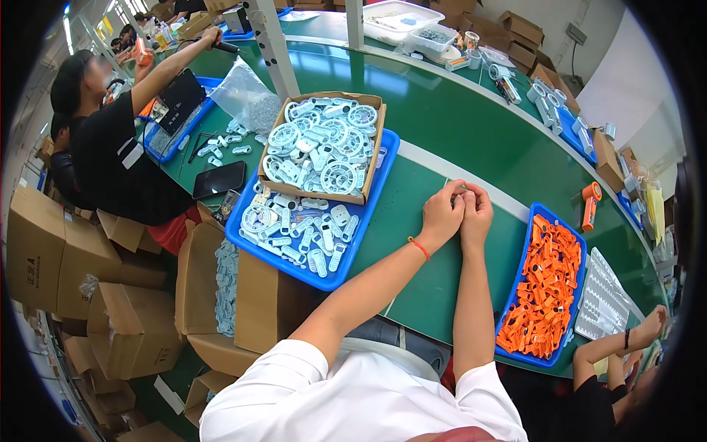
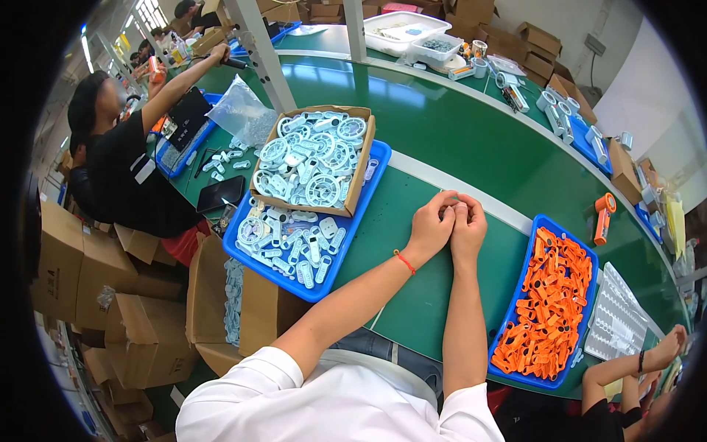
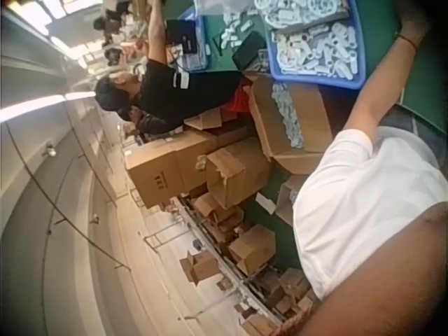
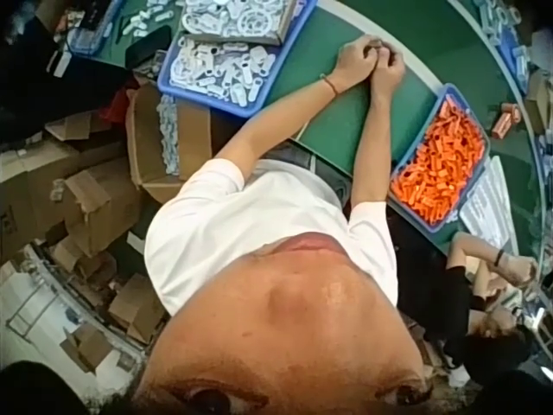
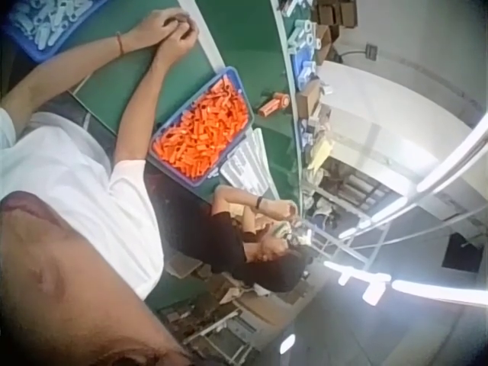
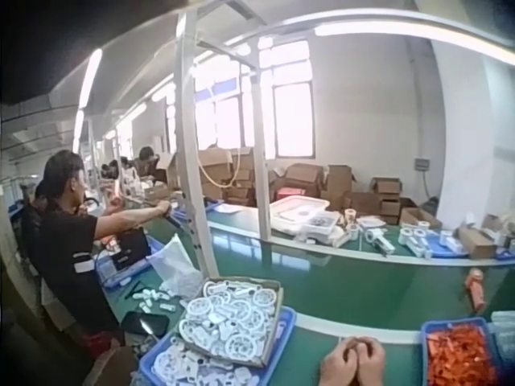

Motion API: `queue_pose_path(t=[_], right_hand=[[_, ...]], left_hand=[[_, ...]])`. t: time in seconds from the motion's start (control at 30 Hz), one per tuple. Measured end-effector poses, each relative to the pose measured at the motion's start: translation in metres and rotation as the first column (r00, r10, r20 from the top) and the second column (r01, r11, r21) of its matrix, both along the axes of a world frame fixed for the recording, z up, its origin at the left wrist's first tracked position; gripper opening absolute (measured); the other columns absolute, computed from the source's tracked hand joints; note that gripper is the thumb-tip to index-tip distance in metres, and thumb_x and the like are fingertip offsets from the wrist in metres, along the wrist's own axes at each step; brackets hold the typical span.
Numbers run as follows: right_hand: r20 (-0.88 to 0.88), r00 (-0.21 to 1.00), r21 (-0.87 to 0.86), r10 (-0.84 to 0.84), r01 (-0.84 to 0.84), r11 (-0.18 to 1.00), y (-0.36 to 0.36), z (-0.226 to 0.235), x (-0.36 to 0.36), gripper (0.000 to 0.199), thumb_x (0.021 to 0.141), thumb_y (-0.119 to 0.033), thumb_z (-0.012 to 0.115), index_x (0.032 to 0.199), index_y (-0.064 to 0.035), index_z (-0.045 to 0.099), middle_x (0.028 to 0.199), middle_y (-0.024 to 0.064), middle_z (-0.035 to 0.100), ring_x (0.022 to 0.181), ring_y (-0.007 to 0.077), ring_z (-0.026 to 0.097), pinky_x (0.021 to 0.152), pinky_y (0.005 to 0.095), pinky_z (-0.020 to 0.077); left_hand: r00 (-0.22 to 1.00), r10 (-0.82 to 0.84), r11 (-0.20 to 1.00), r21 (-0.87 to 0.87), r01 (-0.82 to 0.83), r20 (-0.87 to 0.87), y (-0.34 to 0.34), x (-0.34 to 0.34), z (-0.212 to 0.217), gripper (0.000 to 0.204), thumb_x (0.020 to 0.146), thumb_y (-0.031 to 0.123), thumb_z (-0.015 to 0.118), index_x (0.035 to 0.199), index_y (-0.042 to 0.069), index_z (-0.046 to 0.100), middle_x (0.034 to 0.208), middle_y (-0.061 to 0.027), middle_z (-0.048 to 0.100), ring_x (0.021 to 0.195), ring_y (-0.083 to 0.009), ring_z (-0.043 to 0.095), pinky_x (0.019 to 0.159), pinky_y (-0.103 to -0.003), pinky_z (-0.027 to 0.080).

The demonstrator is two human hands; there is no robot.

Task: Assembling small plastic handheld fans by snapping together housing and blade components on a production line.

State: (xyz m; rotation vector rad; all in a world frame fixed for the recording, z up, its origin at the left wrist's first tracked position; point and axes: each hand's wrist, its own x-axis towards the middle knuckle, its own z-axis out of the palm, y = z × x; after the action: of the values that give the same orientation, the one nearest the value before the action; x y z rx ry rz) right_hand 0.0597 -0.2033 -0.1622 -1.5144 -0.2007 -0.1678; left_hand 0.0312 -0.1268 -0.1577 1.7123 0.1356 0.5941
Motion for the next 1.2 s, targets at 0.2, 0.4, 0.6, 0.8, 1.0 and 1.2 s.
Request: queue_pose_path(t=[0.2,0.4,0.6,0.8,1.0,1.2], right_hand=[[0.007,0.999,-0.035,-0.049,0.049,0.998,-0.007,-0.003,0.001,0.016,0.087,-0.008,0.050,0.097,0.0006,0.060,0.084,0.0080,0.063,0.075,0.0127,0.058,0.068,0.0247,0.0481],[0.068,0.995,-0.069,-0.073,0.077,0.995,0.003,-0.010,0.007,0.016,0.086,-0.010,0.051,0.095,-0.0015,0.061,0.086,0.0076,0.064,0.077,0.0124,0.058,0.069,0.0260,0.0480],[0.024,0.996,0.013,-0.090,0.090,0.996,0.006,-0.004,0.005,0.016,0.085,-0.008,0.050,0.094,0.0004,0.060,0.078,0.0086,0.064,0.070,0.0135,0.060,0.064,0.0258,0.0491],[-0.006,0.998,0.019,-0.063,0.063,0.998,0.003,0.000,0.001,0.016,0.085,-0.007,0.050,0.094,0.0008,0.060,0.077,0.0081,0.064,0.068,0.0122,0.060,0.063,0.0253,0.0486],[-0.010,0.998,0.033,-0.062,0.063,0.997,0.001,-0.002,0.003,0.015,0.085,-0.007,0.050,0.093,0.0010,0.060,0.078,0.0082,0.064,0.069,0.0125,0.060,0.063,0.0252,0.0488],[-0.002,0.999,0.038,-0.049,0.049,0.998,0.004,-0.004,0.004,0.015,0.085,-0.008,0.051,0.094,0.0009,0.060,0.079,0.0081,0.064,0.070,0.0125,0.060,0.064,0.0249,0.0489]], left_hand=[[0.999,-0.012,1.000,0.016,0.012,-0.044,-0.004,-0.001,0.005,0.026,0.082,0.008,0.047,0.104,0.003,0.059,0.091,-0.0159,0.065,0.081,-0.0278,0.064,0.071,-0.034,0.050],[0.999,-0.014,0.999,0.028,0.015,-0.043,0.006,0.003,0.003,0.025,0.084,0.007,0.048,0.105,0.001,0.059,0.090,-0.0139,0.065,0.079,-0.0214,0.063,0.070,-0.031,0.049],[0.999,-0.035,0.999,-0.008,0.035,-0.009,0.005,0.009,-0.004,0.023,0.083,0.009,0.049,0.103,0.003,0.059,0.086,-0.0137,0.066,0.075,-0.0241,0.064,0.067,-0.033,0.050],[0.999,-0.045,0.998,-0.038,0.044,-0.013,0.003,0.005,-0.002,0.023,0.083,0.009,0.050,0.103,0.002,0.059,0.087,-0.0120,0.066,0.076,-0.0211,0.063,0.068,-0.031,0.050],[0.994,-0.072,0.997,-0.032,0.069,-0.086,0.002,0.004,0.004,0.024,0.085,0.008,0.050,0.106,0.001,0.058,0.092,-0.0103,0.064,0.082,-0.0167,0.061,0.071,-0.027,0.048],[0.996,-0.056,0.998,-0.034,0.054,-0.074,0.005,0.002,0.003,0.024,0.085,0.009,0.051,0.106,0.000,0.058,0.091,-0.0107,0.064,0.081,-0.0169,0.061,0.071,-0.028,0.048]])
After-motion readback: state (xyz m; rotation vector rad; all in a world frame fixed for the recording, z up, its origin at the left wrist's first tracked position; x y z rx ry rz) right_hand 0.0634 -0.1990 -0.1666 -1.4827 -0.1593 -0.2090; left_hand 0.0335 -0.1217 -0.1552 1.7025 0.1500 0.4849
